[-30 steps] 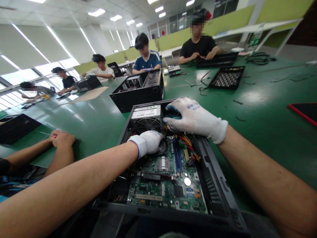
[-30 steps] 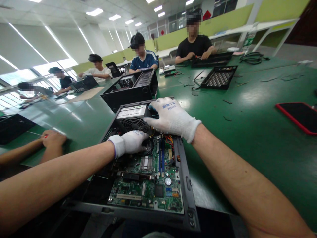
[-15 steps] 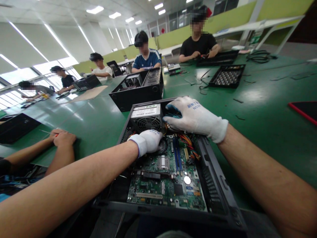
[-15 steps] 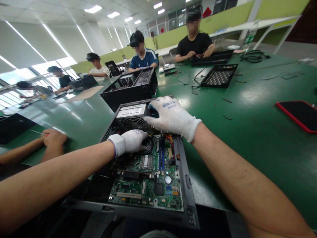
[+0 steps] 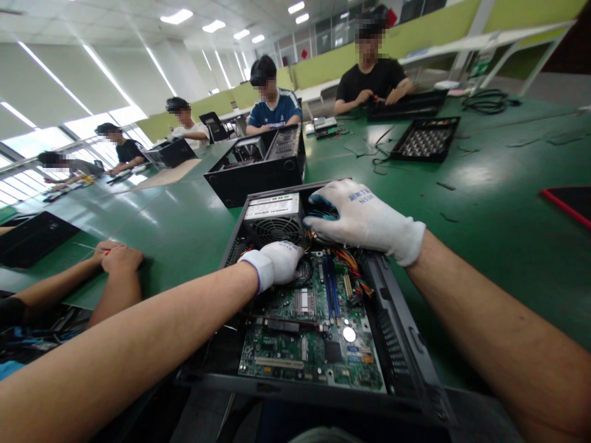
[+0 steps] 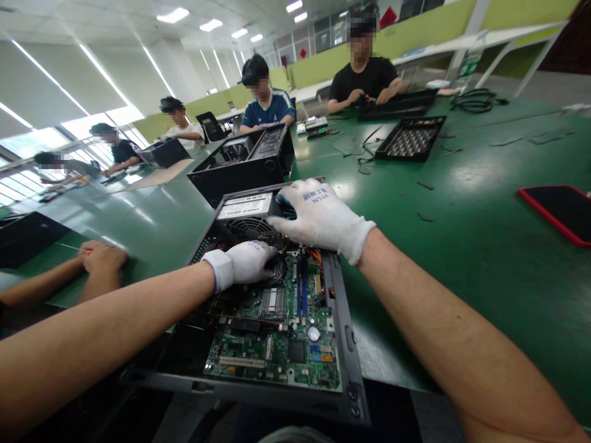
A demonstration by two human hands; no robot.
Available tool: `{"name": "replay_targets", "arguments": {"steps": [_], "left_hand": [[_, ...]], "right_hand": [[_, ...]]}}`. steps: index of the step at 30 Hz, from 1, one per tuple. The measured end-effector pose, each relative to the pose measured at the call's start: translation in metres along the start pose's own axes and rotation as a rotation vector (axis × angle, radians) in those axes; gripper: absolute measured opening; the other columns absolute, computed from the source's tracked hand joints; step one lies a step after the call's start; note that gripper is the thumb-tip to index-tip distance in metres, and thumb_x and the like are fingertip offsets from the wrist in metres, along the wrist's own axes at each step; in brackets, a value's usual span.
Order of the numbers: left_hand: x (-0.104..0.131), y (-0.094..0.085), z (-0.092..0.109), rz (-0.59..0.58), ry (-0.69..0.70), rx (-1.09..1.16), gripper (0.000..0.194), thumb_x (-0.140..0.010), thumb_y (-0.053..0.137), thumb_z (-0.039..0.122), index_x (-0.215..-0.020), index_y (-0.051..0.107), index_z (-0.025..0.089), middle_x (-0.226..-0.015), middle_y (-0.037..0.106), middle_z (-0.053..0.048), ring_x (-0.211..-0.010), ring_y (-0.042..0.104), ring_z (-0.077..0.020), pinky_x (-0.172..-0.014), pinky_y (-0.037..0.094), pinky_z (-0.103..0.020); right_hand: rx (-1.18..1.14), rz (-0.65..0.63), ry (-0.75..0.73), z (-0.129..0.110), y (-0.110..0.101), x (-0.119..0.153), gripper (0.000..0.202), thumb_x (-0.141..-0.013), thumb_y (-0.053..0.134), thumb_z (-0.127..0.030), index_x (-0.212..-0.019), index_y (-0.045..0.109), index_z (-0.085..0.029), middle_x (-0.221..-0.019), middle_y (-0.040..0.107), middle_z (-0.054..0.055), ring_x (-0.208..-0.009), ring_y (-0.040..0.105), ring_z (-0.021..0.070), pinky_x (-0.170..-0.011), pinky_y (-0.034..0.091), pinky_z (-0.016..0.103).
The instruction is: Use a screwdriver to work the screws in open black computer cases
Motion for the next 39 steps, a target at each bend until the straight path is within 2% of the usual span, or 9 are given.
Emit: {"name": "replay_targets", "arguments": {"steps": [10,24,31,39], "left_hand": [[0.0001,-0.0006,0.0001,0.003,0.004,-0.01,0.035,-0.091,0.066,0.029,-0.123,0.07,0.017,-0.126,0.074,-0.014,-0.119,0.07,-0.0298,-0.104,0.055,-0.036],[0.0002,-0.0014,0.0008,0.01,0.015,-0.035,0.038,-0.091,0.068,0.031,-0.125,0.07,0.014,-0.128,0.073,-0.016,-0.12,0.07,-0.0305,-0.103,0.055,-0.036],[-0.0006,-0.003,-0.0003,0.04,0.015,-0.034,0.037,-0.089,0.069,0.031,-0.123,0.07,0.018,-0.123,0.075,-0.013,-0.116,0.072,-0.0286,-0.101,0.056,-0.035],[-0.0005,-0.0001,0.0008,0.009,0.025,-0.038,0.037,-0.091,0.066,0.03,-0.123,0.07,0.014,-0.125,0.075,-0.015,-0.116,0.071,-0.0306,-0.1,0.057,-0.037]], "right_hand": [[-0.017,0.009,-0.006,-0.0005,-0.0006,-0.0002,0.053,-0.095,0.059,-0.061,-0.121,0.071,-0.016,-0.123,0.071,0.016,-0.116,0.061,0.0364,-0.103,0.046,0.052],[0.013,-0.001,-0.009,-0.0029,-0.0009,0.0,0.055,-0.096,0.059,-0.058,-0.123,0.071,-0.012,-0.122,0.072,0.017,-0.116,0.063,0.0352,-0.103,0.047,0.049],[0.019,-0.001,-0.01,-0.0036,-0.0015,0.0003,0.055,-0.096,0.059,-0.058,-0.123,0.071,-0.012,-0.122,0.072,0.017,-0.116,0.062,0.0349,-0.104,0.047,0.049],[0.013,0.0,-0.016,-0.0032,-0.0012,0.0003,0.055,-0.096,0.059,-0.058,-0.123,0.07,-0.012,-0.122,0.071,0.017,-0.115,0.062,0.0345,-0.104,0.046,0.049]]}}
Point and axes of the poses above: each hand's wrist, its own x-axis away from the middle knuckle, its own y-axis out of the palm, z = x × y, the point moved 10 cm from there along -x, towards the middle knuckle
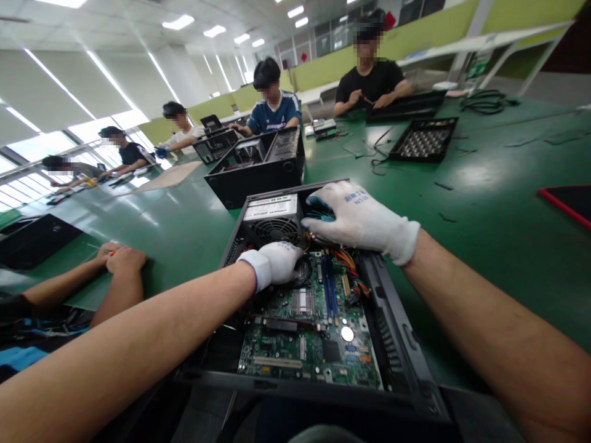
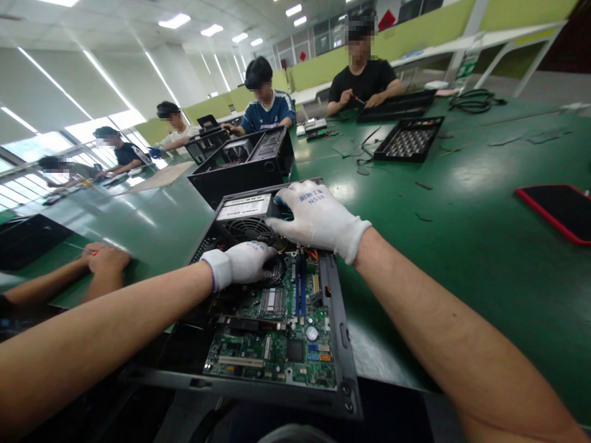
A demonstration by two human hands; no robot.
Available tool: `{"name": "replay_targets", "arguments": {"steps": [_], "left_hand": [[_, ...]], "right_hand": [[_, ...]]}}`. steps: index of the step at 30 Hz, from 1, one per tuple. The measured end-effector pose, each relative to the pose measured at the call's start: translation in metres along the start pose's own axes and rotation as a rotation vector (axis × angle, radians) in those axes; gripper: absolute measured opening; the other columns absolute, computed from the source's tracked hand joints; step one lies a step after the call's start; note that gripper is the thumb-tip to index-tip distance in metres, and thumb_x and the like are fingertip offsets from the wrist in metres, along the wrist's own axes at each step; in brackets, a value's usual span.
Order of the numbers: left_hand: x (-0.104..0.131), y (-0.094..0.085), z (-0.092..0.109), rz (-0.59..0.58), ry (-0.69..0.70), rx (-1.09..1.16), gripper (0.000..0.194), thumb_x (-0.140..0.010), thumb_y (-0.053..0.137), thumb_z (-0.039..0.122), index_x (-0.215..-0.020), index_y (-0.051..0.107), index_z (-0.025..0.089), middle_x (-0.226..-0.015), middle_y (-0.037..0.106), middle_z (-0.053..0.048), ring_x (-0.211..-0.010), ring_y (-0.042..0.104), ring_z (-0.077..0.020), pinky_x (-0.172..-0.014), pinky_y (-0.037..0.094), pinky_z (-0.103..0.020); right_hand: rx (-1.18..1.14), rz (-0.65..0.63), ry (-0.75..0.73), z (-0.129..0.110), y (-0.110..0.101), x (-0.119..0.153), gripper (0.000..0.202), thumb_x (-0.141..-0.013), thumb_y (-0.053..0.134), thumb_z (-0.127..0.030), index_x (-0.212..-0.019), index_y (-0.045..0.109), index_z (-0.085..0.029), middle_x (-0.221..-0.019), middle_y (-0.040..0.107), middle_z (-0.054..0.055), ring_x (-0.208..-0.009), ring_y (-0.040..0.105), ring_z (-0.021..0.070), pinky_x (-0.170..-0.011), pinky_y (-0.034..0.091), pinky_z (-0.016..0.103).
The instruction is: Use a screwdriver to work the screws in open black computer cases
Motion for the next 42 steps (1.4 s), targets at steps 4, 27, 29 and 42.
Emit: {"name": "replay_targets", "arguments": {"steps": [4,27,29,42], "left_hand": [[0.001,-0.002,0.001,0.003,-0.007,-0.004,0.038,-0.09,0.067,0.031,-0.124,0.07,0.015,-0.126,0.074,-0.014,-0.118,0.071,-0.0299,-0.102,0.056,-0.035],[-0.007,0.007,0.001,-0.016,0.028,0.014,0.051,-0.08,0.079,0.036,-0.126,0.068,0.017,-0.13,0.072,-0.014,-0.12,0.07,-0.0305,-0.104,0.055,-0.035],[-0.006,0.006,0.001,-0.013,0.042,0.024,0.05,-0.079,0.078,0.037,-0.124,0.069,0.017,-0.13,0.072,-0.014,-0.12,0.069,-0.031,-0.105,0.055,-0.036],[0.015,-0.017,0.001,0.006,0.044,0.103,0.069,-0.076,0.074,0.05,-0.133,0.063,0.012,-0.126,0.073,-0.019,-0.113,0.073,-0.0347,-0.093,0.061,-0.039]], "right_hand": [[0.006,-0.005,-0.003,0.0,0.001,0.0,0.055,-0.096,0.059,-0.058,-0.123,0.07,-0.012,-0.121,0.072,0.016,-0.116,0.063,0.0339,-0.104,0.046,0.048],[-0.022,-0.023,0.026,-0.002,-0.002,0.001,0.055,-0.096,0.06,-0.056,-0.125,0.07,-0.011,-0.124,0.072,0.018,-0.116,0.064,0.0341,-0.103,0.048,0.046],[-0.036,-0.021,0.03,-0.001,-0.003,0.001,0.054,-0.095,0.061,-0.055,-0.126,0.069,-0.012,-0.125,0.072,0.017,-0.116,0.064,0.0329,-0.104,0.047,0.046],[-0.296,0.194,0.484,0.036,-0.024,0.069,0.076,-0.09,0.059,-0.068,-0.148,0.053,-0.019,-0.147,0.058,0.016,-0.138,0.052,0.0363,-0.119,0.039,0.055]]}}
Point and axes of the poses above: each hand's wrist, its own x-axis away from the middle knuckle, its own y-axis out of the palm, z = x × y, the point moved 10 cm from there along -x, towards the middle knuckle
